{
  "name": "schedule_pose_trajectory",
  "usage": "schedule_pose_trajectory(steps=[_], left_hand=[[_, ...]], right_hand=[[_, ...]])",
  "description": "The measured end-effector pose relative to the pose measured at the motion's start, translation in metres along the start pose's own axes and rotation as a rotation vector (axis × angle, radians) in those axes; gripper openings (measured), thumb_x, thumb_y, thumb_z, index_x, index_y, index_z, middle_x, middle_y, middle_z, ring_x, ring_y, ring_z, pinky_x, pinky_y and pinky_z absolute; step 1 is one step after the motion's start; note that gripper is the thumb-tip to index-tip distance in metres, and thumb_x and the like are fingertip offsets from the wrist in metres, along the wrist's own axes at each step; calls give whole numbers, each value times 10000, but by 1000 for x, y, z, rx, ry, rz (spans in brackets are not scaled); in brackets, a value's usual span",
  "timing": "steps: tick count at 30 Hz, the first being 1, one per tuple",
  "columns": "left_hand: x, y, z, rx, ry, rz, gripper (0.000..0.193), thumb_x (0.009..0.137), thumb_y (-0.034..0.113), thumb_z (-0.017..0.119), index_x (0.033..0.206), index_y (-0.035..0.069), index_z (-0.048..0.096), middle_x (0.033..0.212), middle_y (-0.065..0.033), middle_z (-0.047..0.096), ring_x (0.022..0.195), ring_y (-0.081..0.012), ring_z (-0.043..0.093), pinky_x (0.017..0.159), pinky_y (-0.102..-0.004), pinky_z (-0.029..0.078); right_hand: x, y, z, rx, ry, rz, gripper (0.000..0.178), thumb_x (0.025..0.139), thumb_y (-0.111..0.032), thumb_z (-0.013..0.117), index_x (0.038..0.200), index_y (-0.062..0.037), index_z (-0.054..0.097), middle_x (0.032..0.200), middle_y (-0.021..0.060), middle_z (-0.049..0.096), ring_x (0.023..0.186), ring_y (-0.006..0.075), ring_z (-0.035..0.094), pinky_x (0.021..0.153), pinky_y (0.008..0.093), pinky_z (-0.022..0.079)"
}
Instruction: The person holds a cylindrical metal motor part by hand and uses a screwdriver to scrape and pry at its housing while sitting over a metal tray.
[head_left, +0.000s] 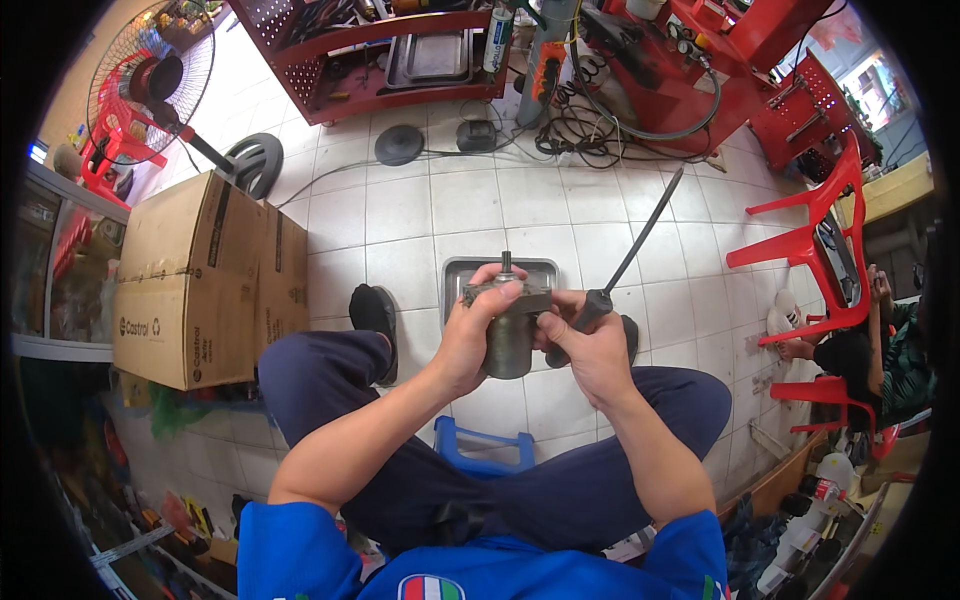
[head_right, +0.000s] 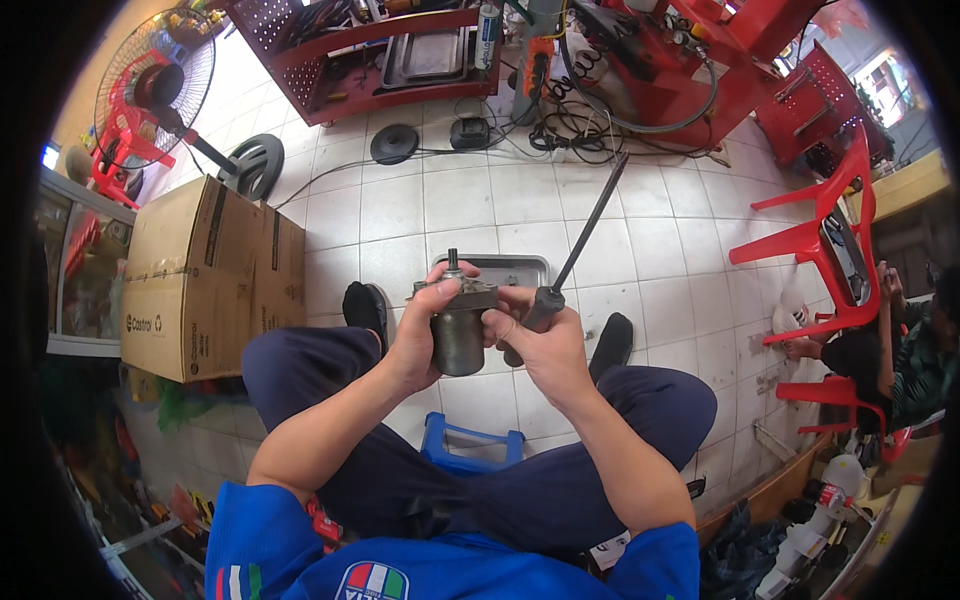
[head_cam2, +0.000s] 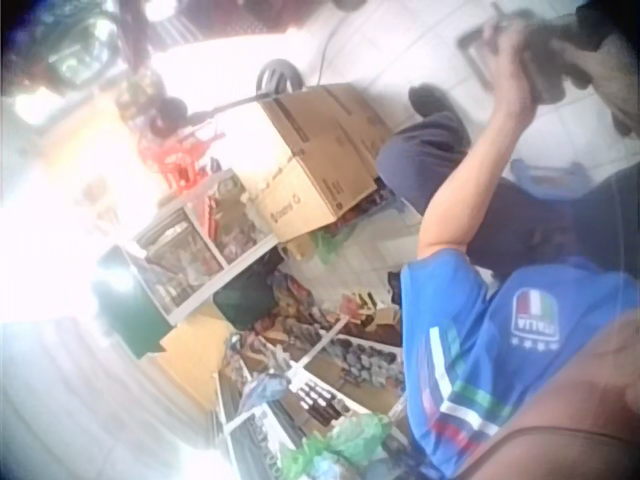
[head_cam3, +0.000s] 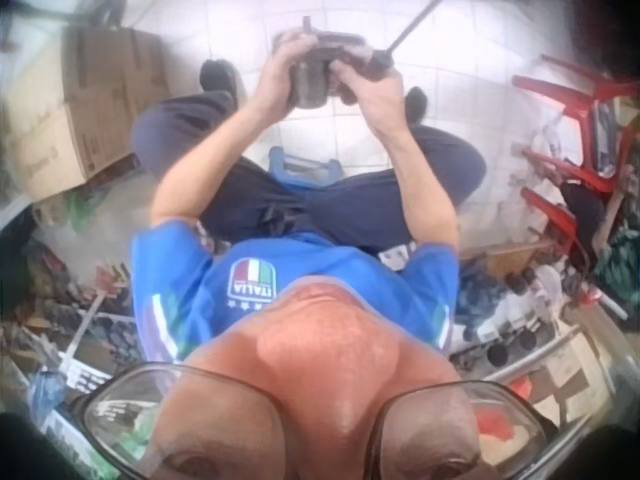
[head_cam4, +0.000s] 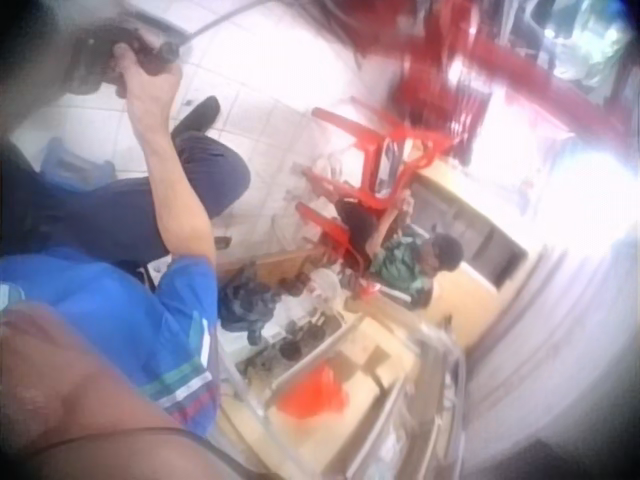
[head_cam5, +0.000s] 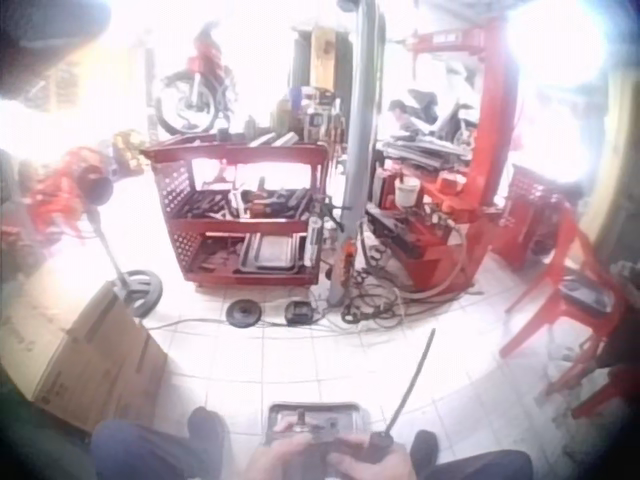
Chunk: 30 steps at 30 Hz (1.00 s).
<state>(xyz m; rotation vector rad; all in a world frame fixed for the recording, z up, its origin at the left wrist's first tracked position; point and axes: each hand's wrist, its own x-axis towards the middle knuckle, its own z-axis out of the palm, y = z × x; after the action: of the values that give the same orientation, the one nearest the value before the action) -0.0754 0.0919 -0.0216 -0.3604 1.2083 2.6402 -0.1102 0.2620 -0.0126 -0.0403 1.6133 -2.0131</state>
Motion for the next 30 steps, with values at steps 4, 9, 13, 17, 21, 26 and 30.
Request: schedule_pose_trajectory(steps=[4, 9, 13, 17, 21, 26, 30], left_hand=[[1, 7, -3, 97, -83, 4, 498, 908, 411, 556, 1290, 115, 438, 1080, -170, 634, 873, -240, 665, 773, -361, 562], [3, 12, -7, 148, -104, -37, 553, 906, 387, 580, 1343, 94, 409, 1089, -174, 633, 879, -248, 671, 759, -365, 565], [3, 14, -10, 183, -127, -118, 559, 913, 366, 588, 1356, 79, 401, 1115, -165, 618, 881, -243, 667, 748, -372, 567], [3, 13, -8, 222, -86, -132, 501, 917, 365, 595, 1292, 75, 435, 1142, -157, 614, 938, -237, 661, 757, -370, 569], [8, 5, -5, 206, 23, -76, 410, 907, 342, 621, 1188, 89, 464, 1177, -163, 617, 986, -233, 655, 776, -367, 570], [11, 7, 0, 79, 60, -32, 397, 894, 303, 663, 1146, 78, 455, 1121, -150, 629, 947, -210, 651, 774, -367, 576], [13, 5, 0, 82, 86, 46, 422, 891, 271, 702, 1140, 52, 443, 987, -114, 629, 856, -181, 648, 722, -350, 585]], right_hand=[[2, -4, -1, -58, -26, -5, 328, 906, -82, 715, 1201, 15, 610, 895, 84, 693, 745, 125, 652, 579, 244, 461], [-1, -10, 6, -65, -8, -69, 169, 888, -66, 721, 1037, -27, 651, 839, 50, 669, 743, 118, 628, 585, 232, 442], [-1, -3, 3, -133, 25, -100, 132, 880, -10, 715, 1007, 11, 682, 924, 73, 683, 827, 174, 675, 718, 302, 568], [-3, 13, -1, -186, 79, -220, 94, 879, -22, 720, 972, -21, 706, 909, 42, 664, 799, 150, 653, 687, 282, 548], [-1, 20, -8, -309, 127, -127, 117, 904, -102, 720, 1002, -38, 712, 871, 25, 652, 727, 103, 607, 610, 243, 485], [0, 4, -3, -132, 106, 22, 199, 929, -184, 706, 1042, -21, 701, 827, 22, 651, 671, 75, 566, 550, 232, 426], [4, 2, -4, -25, 64, 86, 231, 918, -198, 719, 1061, -19, 691, 825, 17, 650, 653, 84, 566, 547, 232, 424]])
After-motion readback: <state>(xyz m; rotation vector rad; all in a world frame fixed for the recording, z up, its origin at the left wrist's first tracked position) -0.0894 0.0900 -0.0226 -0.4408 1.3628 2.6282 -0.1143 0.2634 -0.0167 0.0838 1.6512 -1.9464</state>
